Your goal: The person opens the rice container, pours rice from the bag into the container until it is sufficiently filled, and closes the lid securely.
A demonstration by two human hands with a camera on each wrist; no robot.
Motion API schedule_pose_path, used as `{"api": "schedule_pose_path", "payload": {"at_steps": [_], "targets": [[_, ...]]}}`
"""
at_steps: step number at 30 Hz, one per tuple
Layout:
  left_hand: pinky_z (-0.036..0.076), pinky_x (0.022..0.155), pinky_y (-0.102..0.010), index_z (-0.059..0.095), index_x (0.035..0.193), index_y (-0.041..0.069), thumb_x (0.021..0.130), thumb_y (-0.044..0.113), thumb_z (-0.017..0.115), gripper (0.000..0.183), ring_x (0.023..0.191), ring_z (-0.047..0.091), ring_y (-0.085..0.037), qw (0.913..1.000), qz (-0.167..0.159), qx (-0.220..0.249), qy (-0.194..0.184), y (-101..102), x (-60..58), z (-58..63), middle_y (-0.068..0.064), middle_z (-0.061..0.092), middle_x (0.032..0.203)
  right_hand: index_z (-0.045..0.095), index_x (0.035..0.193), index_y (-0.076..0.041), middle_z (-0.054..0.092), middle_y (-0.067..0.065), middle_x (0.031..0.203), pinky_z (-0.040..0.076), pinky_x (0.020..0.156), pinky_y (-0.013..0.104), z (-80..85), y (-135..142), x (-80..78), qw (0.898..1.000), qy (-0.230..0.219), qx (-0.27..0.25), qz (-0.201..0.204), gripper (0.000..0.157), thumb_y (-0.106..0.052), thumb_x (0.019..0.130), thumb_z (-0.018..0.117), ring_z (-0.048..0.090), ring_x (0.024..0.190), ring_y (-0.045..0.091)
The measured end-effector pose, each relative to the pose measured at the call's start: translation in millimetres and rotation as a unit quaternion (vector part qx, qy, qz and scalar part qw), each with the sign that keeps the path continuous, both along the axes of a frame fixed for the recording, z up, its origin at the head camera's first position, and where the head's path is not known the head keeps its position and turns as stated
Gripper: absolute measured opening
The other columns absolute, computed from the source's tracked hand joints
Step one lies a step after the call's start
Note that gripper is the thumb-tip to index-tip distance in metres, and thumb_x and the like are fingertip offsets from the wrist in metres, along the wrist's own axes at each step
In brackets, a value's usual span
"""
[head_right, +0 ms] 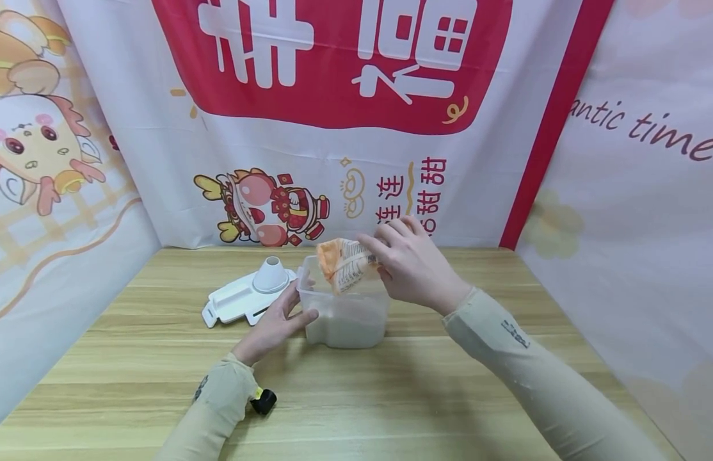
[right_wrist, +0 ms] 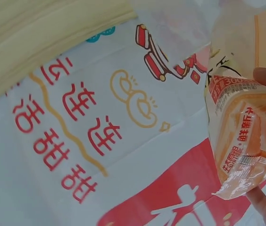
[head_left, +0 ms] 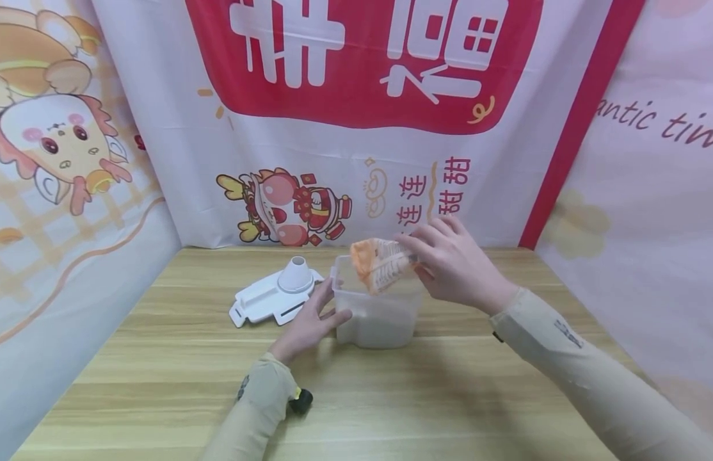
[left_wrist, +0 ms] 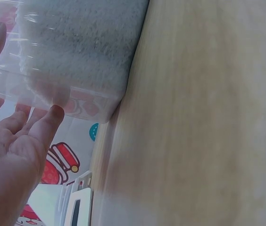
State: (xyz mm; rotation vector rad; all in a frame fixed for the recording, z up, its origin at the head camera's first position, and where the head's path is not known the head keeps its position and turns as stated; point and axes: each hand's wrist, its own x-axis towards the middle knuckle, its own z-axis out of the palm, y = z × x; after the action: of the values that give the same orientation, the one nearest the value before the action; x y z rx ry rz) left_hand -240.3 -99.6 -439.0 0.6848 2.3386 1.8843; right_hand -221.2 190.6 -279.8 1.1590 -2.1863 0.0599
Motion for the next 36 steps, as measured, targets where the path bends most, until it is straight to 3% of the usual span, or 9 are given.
{"api": "schedule_pose_path", "payload": {"at_steps": [7, 15, 20, 26, 32, 36], "targets": [[0.034, 0.111, -0.047, 0.025, 0.156, 0.019, 0.09, 0.034, 0.074, 0.083, 0.142, 0.027, -0.024, 0.9999, 0.007, 0.002, 0.012, -1, -2.9, -6.6, -0.003, 0.031, 0.155, 0.062, 0.13, -0.011, 0.063, 0.008, 0.107, 0.037, 0.097, 0.05, -13.3, 3, 1.5, 0.999, 0.001, -0.042, -0.023, 0.061, -0.008, 0.073, 0.084, 0.053, 0.1, 0.028], [0.034, 0.111, -0.046, 0.026, 0.155, 0.026, 0.088, 0.039, 0.074, 0.083, 0.142, 0.028, -0.021, 0.9999, 0.01, -0.005, 0.004, -2, -3.7, -3.6, -0.002, 0.031, 0.156, 0.064, 0.128, -0.009, 0.064, 0.009, 0.107, 0.038, 0.099, 0.054, -23.9, 8, 2.6, 0.994, -0.009, -0.105, -0.039, 0.061, -0.009, 0.071, 0.085, 0.056, 0.101, 0.029], [0.036, 0.11, -0.043, 0.025, 0.156, 0.024, 0.087, 0.042, 0.074, 0.086, 0.141, 0.029, -0.02, 0.9998, 0.015, -0.012, 0.002, -3, -3.9, -1.5, 0.002, 0.033, 0.155, 0.064, 0.127, -0.007, 0.064, 0.01, 0.104, 0.04, 0.097, 0.053, -26.8, 9, 4.5, 0.989, -0.009, -0.144, -0.032, 0.061, -0.008, 0.069, 0.084, 0.056, 0.099, 0.03], [0.035, 0.111, -0.046, 0.025, 0.156, 0.02, 0.089, 0.036, 0.074, 0.085, 0.142, 0.028, -0.023, 0.9999, 0.009, -0.001, 0.006, -4, -4.0, -2.3, -0.001, 0.031, 0.156, 0.063, 0.13, -0.009, 0.065, 0.008, 0.105, 0.04, 0.096, 0.051, -33.0, 7, 14.6, 0.979, -0.026, -0.198, -0.047, 0.062, -0.008, 0.071, 0.082, 0.055, 0.097, 0.026], [0.035, 0.111, -0.045, 0.027, 0.155, 0.028, 0.087, 0.039, 0.075, 0.085, 0.143, 0.026, -0.02, 0.9999, 0.012, 0.0, -0.012, -1, -5.0, -3.5, 0.005, 0.031, 0.156, 0.062, 0.131, -0.01, 0.065, 0.008, 0.111, 0.041, 0.091, 0.049, -42.1, 5, 23.0, 0.964, -0.042, -0.251, -0.074, 0.066, -0.009, 0.07, 0.087, 0.056, 0.103, 0.027], [0.034, 0.111, -0.045, 0.027, 0.155, 0.03, 0.087, 0.039, 0.076, 0.084, 0.142, 0.026, -0.019, 0.9999, 0.011, 0.001, -0.013, -1, -5.0, -3.8, 0.005, 0.031, 0.155, 0.061, 0.133, -0.011, 0.066, 0.009, 0.111, 0.042, 0.09, 0.05, -45.1, 5, 26.0, 0.96, -0.043, -0.263, -0.086, 0.068, -0.009, 0.07, 0.087, 0.056, 0.102, 0.029]]}}
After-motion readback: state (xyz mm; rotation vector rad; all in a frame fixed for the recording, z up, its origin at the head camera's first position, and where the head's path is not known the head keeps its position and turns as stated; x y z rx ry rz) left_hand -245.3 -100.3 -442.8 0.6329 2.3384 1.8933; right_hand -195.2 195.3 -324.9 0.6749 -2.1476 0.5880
